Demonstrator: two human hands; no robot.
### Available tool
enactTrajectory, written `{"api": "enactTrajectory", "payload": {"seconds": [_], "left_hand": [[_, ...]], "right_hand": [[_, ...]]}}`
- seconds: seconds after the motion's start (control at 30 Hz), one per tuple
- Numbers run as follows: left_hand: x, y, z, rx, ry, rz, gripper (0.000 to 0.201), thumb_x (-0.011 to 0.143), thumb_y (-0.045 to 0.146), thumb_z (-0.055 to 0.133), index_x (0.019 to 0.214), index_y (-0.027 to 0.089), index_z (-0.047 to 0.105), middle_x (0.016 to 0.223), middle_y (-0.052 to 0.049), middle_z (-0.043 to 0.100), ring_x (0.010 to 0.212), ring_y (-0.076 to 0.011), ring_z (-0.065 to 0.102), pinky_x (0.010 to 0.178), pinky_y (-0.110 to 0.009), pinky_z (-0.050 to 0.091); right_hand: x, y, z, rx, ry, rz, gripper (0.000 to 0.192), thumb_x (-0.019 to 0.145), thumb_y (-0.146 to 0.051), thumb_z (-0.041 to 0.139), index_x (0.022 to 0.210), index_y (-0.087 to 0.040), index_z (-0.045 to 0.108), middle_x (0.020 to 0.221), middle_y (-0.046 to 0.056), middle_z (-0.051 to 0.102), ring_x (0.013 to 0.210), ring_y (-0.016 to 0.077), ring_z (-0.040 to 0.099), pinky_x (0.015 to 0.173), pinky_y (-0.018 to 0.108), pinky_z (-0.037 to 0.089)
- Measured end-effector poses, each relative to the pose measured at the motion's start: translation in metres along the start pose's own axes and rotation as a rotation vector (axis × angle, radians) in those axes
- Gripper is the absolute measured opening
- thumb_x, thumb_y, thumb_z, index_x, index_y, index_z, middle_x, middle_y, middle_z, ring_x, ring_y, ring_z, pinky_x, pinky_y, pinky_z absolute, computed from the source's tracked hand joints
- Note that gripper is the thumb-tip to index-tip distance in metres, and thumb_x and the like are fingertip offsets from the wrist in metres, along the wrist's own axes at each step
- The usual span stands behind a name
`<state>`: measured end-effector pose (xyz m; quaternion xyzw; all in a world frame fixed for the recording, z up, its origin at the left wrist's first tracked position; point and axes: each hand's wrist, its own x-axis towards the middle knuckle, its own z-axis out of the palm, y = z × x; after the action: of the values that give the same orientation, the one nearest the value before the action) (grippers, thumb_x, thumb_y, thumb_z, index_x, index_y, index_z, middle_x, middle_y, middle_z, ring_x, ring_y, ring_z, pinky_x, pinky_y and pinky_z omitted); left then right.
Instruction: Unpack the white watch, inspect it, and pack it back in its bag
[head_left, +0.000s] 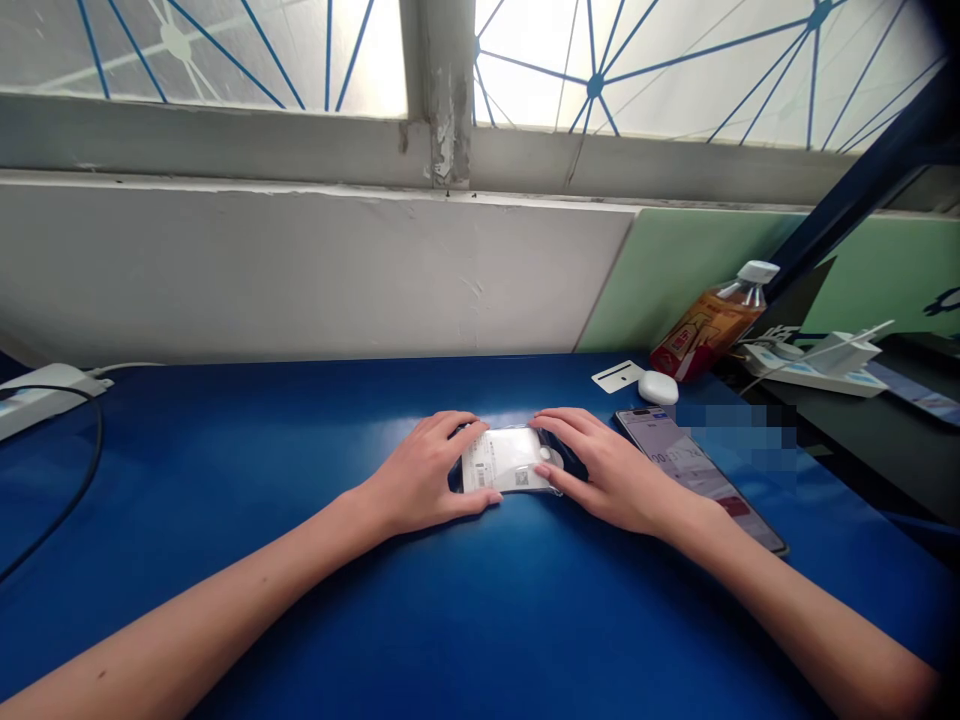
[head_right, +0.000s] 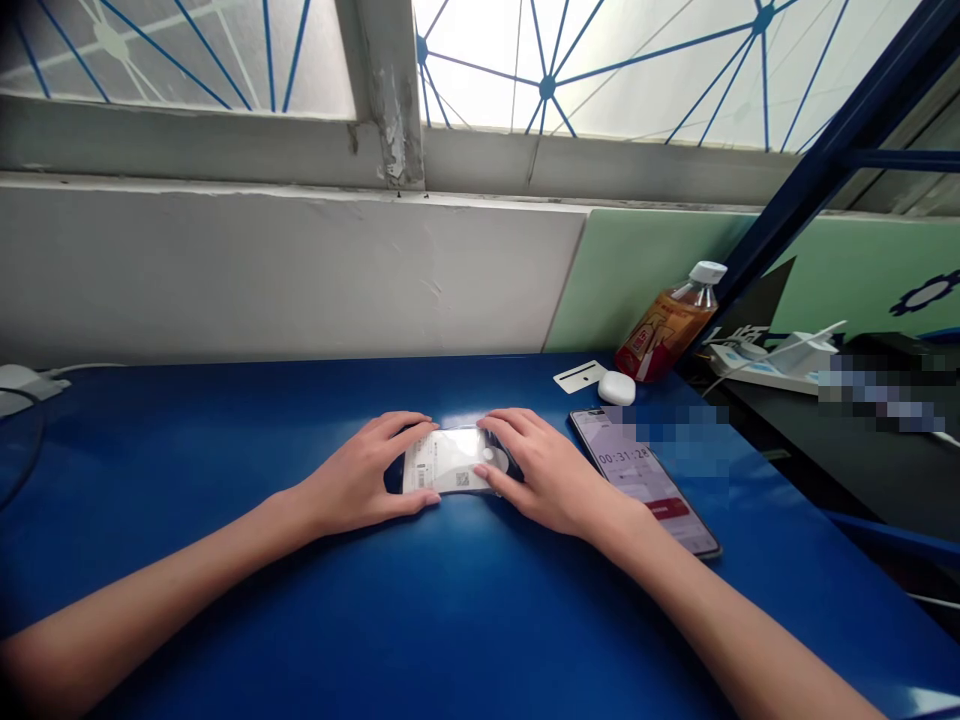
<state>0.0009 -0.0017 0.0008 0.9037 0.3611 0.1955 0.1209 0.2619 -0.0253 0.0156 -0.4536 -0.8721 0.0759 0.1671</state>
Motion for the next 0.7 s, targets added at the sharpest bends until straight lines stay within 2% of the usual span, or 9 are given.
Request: {"api": "enactTrajectory", "payload": {"seconds": [0.1,0.17,0.3,0.4,0.57,0.7], "left_hand": [[0.001,0.0,0.0,0.014,-0.001,0.007,0.067,0.08,0.06,0.063,0.129,0.016,0.053,0.132,-0.015,0.054,0.124,-0.0327,0.047,0.103,-0.046,0.042],[0.001,0.0,-0.001,0.025,-0.008,0.003,0.071,0.079,0.063,0.061,0.13,0.015,0.052,0.133,-0.016,0.053,0.125,-0.0337,0.046,0.103,-0.047,0.042],[0.001,-0.005,-0.007,0.049,-0.078,-0.008,0.086,0.074,0.069,0.062,0.135,0.011,0.046,0.14,-0.019,0.047,0.13,-0.0362,0.041,0.106,-0.05,0.038],[0.001,-0.012,-0.013,0.018,-0.14,-0.017,0.084,0.075,0.07,0.06,0.135,0.014,0.045,0.145,-0.018,0.041,0.134,-0.0359,0.038,0.106,-0.05,0.038],[0.001,-0.018,-0.014,-0.012,-0.115,-0.004,0.078,0.07,0.066,0.068,0.128,0.017,0.048,0.141,-0.017,0.046,0.133,-0.0352,0.039,0.106,-0.049,0.039],[0.001,-0.016,-0.012,-0.028,-0.103,-0.014,0.075,0.068,0.063,0.07,0.124,0.017,0.049,0.14,-0.018,0.046,0.132,-0.0352,0.04,0.105,-0.048,0.04]], "right_hand": [[-0.001,0.001,0.001,-0.016,-0.065,-0.024,0.061,0.09,-0.054,0.05,0.137,-0.016,0.044,0.139,0.013,0.051,0.137,0.031,0.035,0.11,0.046,0.037],[-0.002,0.002,0.001,-0.012,-0.099,-0.002,0.063,0.089,-0.058,0.048,0.136,-0.016,0.044,0.14,0.014,0.05,0.139,0.0312,0.032,0.11,0.047,0.036],[-0.002,0.003,-0.002,0.009,-0.132,0.051,0.063,0.088,-0.062,0.047,0.131,-0.016,0.047,0.141,0.015,0.049,0.138,0.0306,0.033,0.11,0.046,0.036],[-0.002,0.002,-0.004,0.019,-0.154,0.061,0.065,0.087,-0.063,0.046,0.134,-0.017,0.045,0.142,0.014,0.047,0.136,0.0299,0.037,0.109,0.045,0.038],[-0.001,0.003,-0.003,-0.008,-0.161,0.058,0.076,0.088,-0.065,0.044,0.144,-0.013,0.035,0.146,0.016,0.044,0.136,0.0305,0.037,0.11,0.046,0.036],[-0.002,0.003,-0.002,-0.008,-0.175,0.056,0.078,0.087,-0.065,0.044,0.144,-0.013,0.035,0.147,0.016,0.042,0.137,0.0312,0.035,0.111,0.046,0.035]]}}
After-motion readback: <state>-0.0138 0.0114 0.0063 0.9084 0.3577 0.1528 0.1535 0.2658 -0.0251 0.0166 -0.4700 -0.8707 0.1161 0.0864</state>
